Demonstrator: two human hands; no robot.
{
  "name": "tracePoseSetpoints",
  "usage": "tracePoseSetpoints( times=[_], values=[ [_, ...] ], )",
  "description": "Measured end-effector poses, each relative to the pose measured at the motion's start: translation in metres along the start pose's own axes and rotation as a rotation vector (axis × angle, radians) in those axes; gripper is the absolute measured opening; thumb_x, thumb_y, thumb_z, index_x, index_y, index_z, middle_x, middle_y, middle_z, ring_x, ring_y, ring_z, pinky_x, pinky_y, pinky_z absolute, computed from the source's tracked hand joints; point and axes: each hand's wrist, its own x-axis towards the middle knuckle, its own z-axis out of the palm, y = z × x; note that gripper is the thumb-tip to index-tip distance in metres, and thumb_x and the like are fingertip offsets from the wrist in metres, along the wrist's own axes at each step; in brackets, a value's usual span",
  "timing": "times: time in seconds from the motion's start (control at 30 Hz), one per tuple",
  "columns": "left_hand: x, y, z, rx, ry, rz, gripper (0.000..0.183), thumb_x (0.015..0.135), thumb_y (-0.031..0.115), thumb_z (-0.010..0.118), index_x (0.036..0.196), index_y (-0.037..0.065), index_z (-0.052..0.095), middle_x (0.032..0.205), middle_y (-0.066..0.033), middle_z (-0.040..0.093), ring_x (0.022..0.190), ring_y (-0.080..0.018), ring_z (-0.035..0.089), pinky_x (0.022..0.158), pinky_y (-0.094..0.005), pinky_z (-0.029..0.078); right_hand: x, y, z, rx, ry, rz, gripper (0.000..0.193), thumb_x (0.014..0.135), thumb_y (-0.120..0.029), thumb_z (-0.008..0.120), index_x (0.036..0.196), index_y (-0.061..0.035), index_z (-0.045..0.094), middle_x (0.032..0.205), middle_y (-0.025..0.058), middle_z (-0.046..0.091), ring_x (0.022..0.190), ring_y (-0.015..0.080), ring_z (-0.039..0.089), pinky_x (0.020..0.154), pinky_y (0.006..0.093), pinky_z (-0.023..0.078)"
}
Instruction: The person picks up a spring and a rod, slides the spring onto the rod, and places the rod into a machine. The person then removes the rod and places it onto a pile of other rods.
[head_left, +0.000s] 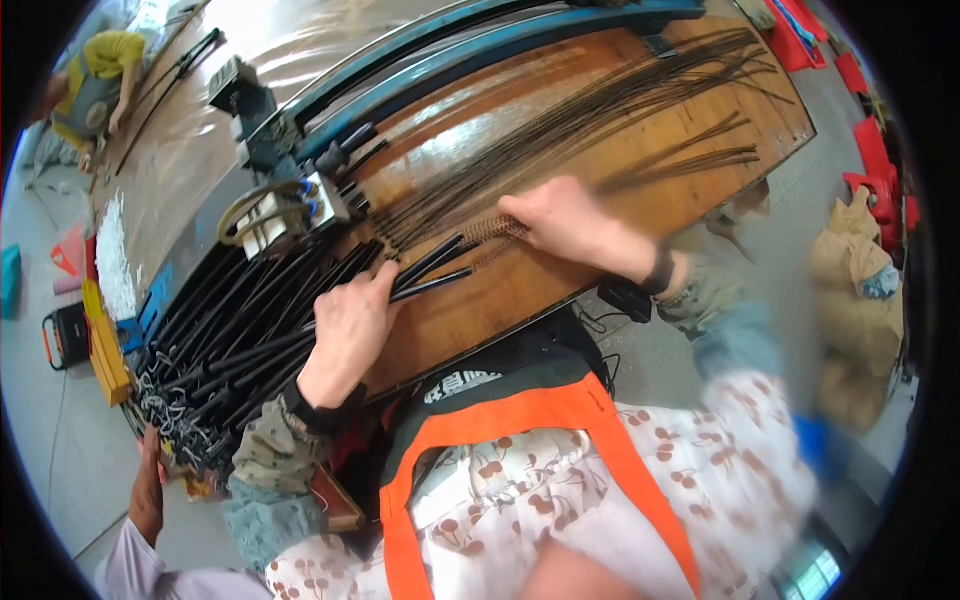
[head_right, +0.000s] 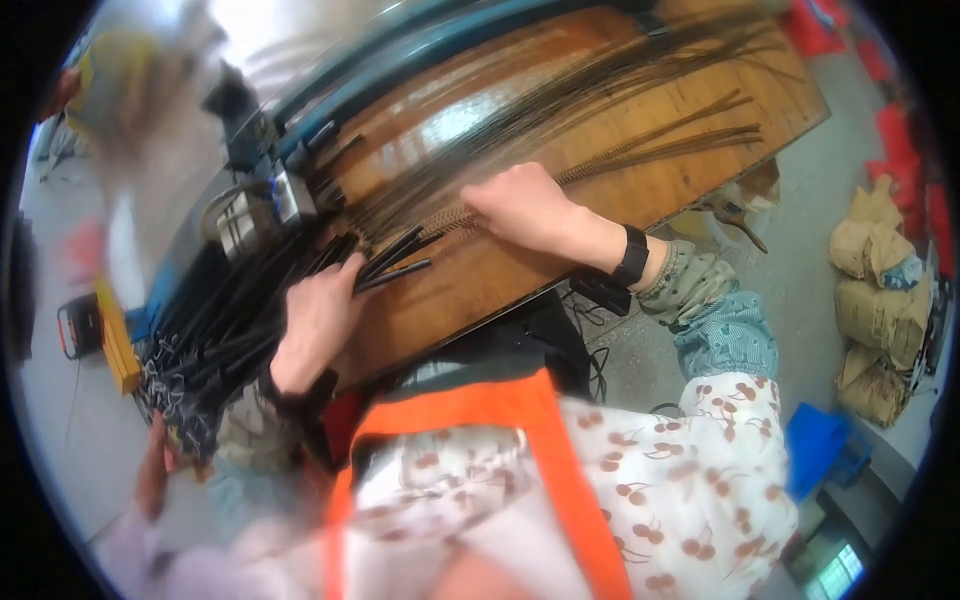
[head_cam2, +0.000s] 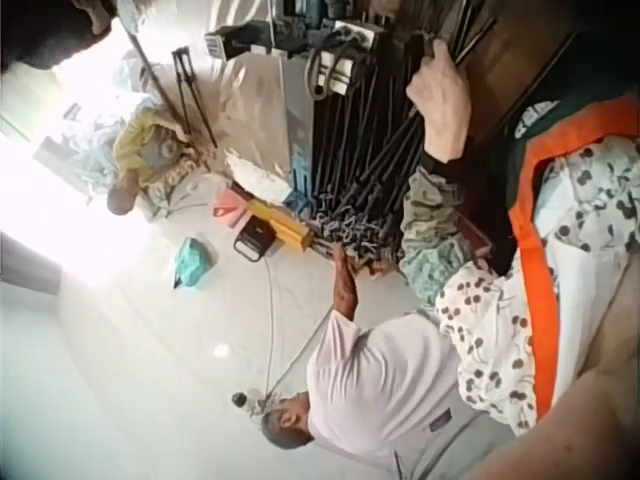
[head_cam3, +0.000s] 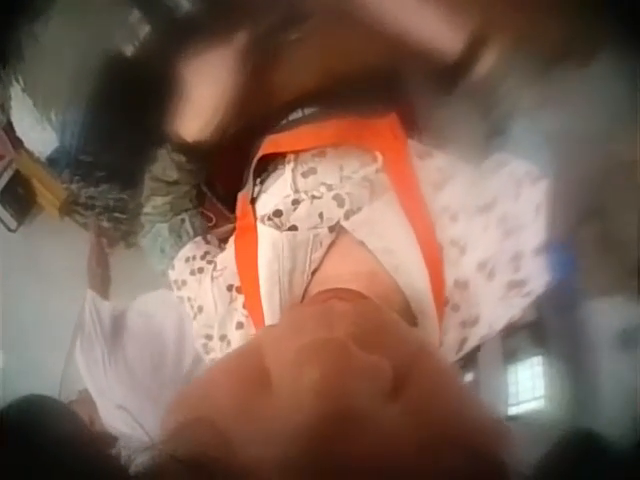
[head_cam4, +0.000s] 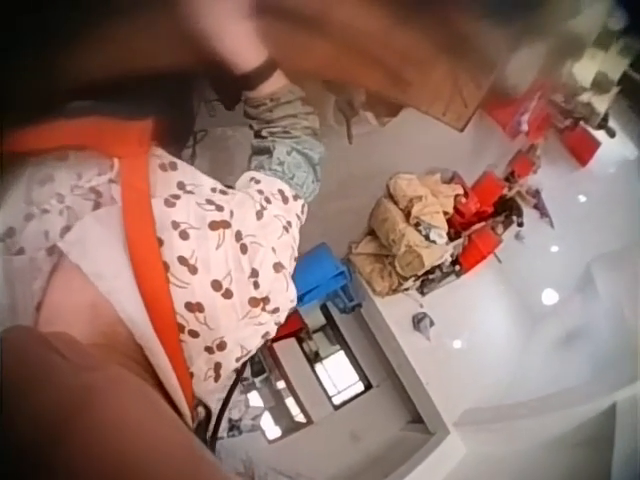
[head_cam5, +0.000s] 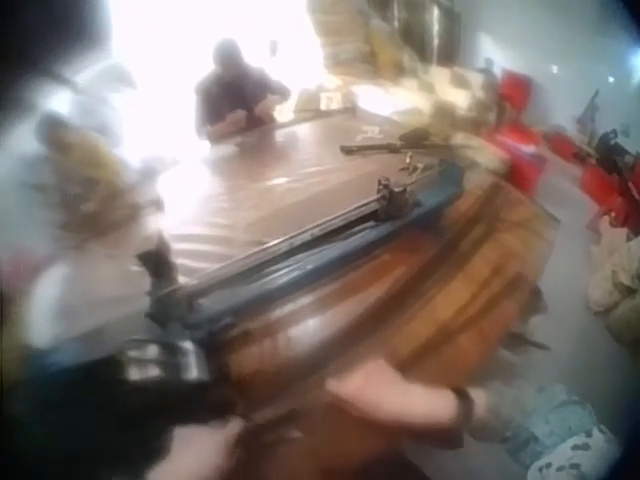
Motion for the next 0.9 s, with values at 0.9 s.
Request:
tracePoseSetpoints(
  times=[0.9],
  values=[
    [-0.005,-0.014,-0.026,0.053,0.441,0.22,0.035,0.087,0.027,0.073,0.119,0.015,0.065,0.069,-0.0047,0.045,0.058,-0.0217,0.053,0.049,-0.0348,0.043,-0.007,-0.006,-0.013,0.27,0.494,-0.201,0.029,0.083,-0.032,0.077,0.101,-0.01,0.07,0.072,0.0047,0.059,0.064,0.0235,0.061,0.053,0.0355,0.048]
  ],
)
